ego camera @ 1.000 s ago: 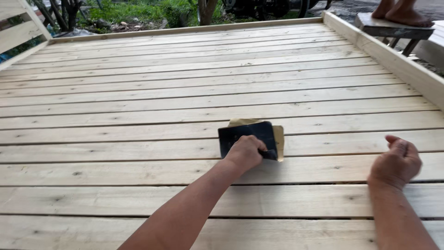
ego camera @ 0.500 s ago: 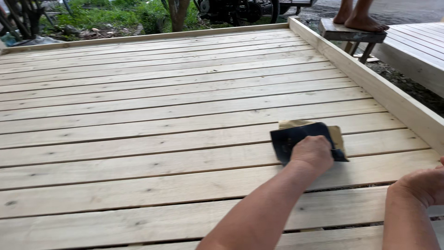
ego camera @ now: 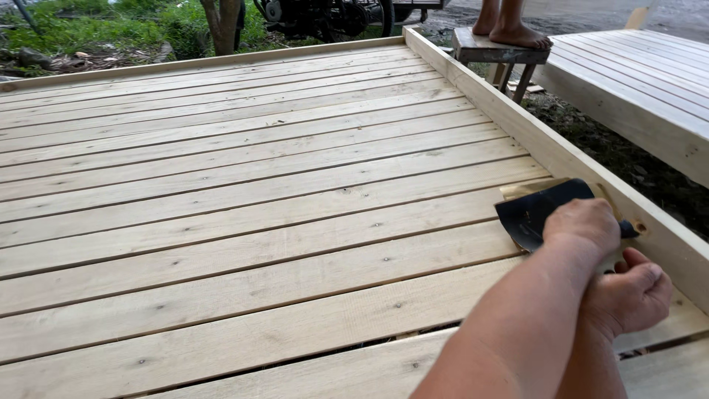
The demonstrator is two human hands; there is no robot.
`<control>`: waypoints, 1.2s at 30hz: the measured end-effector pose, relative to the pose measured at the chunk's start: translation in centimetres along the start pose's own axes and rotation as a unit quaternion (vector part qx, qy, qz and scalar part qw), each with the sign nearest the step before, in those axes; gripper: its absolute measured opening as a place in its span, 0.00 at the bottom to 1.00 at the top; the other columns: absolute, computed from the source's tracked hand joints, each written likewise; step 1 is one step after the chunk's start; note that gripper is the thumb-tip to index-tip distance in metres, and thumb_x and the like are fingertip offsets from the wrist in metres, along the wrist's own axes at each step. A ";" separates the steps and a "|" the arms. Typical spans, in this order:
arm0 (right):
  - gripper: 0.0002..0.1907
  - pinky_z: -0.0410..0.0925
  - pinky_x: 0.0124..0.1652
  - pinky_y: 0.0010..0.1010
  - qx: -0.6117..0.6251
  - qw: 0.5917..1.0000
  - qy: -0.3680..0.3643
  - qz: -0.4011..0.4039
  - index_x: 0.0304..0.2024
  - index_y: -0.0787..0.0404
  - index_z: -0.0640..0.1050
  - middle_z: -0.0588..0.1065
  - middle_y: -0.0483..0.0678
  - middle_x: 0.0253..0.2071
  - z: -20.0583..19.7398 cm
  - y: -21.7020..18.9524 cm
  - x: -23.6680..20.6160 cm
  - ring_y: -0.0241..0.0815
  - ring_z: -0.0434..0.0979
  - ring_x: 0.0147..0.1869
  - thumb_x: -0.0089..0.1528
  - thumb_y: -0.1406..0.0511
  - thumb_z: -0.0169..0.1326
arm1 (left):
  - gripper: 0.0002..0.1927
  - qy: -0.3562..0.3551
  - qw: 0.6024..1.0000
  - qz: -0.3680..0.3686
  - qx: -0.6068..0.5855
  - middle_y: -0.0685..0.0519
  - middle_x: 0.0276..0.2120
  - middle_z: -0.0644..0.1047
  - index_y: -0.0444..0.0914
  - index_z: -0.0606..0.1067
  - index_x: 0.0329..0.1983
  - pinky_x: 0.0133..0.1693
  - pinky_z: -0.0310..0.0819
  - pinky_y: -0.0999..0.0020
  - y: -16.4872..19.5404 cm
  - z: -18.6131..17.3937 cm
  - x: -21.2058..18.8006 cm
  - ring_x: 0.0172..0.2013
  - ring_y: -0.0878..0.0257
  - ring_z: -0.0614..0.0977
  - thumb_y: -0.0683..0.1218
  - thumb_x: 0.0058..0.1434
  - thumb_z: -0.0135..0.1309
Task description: The person sands the slatted wooden surface of a large furniture frame using a sanding block wrapped in sandpaper, moving it back and forth across the planks while steadying the frame with the other hand. They work across different sections of the panel, repositioning the sandpaper and continuing to sand the wood surface.
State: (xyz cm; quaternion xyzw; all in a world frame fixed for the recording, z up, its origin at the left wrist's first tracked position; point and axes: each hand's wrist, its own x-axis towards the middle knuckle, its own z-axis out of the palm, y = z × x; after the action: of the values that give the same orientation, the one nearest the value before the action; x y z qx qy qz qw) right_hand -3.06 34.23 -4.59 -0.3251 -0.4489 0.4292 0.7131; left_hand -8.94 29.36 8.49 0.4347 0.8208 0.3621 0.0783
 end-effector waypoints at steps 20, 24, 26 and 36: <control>0.17 0.69 0.54 0.42 -0.377 0.822 -0.421 -0.069 0.57 0.42 0.83 0.82 0.48 0.43 2.8 -4.8 -4.3 0.50 0.80 0.51 0.73 0.51 0.48 | 0.15 0.150 0.953 0.073 0.254 0.49 0.34 0.80 0.46 0.84 0.37 0.46 0.80 0.58 -28.7 -18.2 -24.4 0.39 0.51 0.83 0.40 0.48 0.56; 0.17 0.69 0.51 0.47 -0.297 0.847 -0.439 -0.045 0.59 0.52 0.83 0.80 0.56 0.39 3.5 -3.3 -4.7 0.56 0.77 0.47 0.74 0.56 0.49 | 0.11 0.207 0.958 -0.026 0.198 0.47 0.31 0.79 0.44 0.85 0.32 0.39 0.79 0.58 -38.0 -29.3 -37.1 0.35 0.48 0.83 0.38 0.46 0.61; 0.16 0.69 0.53 0.45 -0.208 0.860 -0.465 -0.035 0.58 0.57 0.81 0.79 0.57 0.44 4.2 -2.6 -5.3 0.56 0.76 0.50 0.75 0.58 0.49 | 0.12 0.231 0.950 -0.067 0.199 0.48 0.30 0.80 0.45 0.85 0.33 0.38 0.80 0.59 -40.1 -32.8 -41.4 0.34 0.50 0.84 0.38 0.47 0.61; 0.37 0.39 0.69 0.34 -0.420 0.490 -0.668 -0.371 0.75 0.31 0.56 0.48 0.35 0.79 8.5 -7.7 -21.4 0.37 0.39 0.81 0.63 0.40 0.26 | 0.18 0.209 0.972 -0.081 0.070 0.49 0.46 0.80 0.50 0.83 0.47 0.63 0.71 0.61 -33.2 -18.8 -28.8 0.55 0.51 0.79 0.39 0.62 0.50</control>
State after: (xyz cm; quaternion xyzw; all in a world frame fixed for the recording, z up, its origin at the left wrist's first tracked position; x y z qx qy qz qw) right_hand -13.32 12.27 -2.48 -0.0059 -0.9970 -0.0262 0.0723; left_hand -21.51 -14.65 -5.23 0.2862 0.8746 0.3792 -0.0967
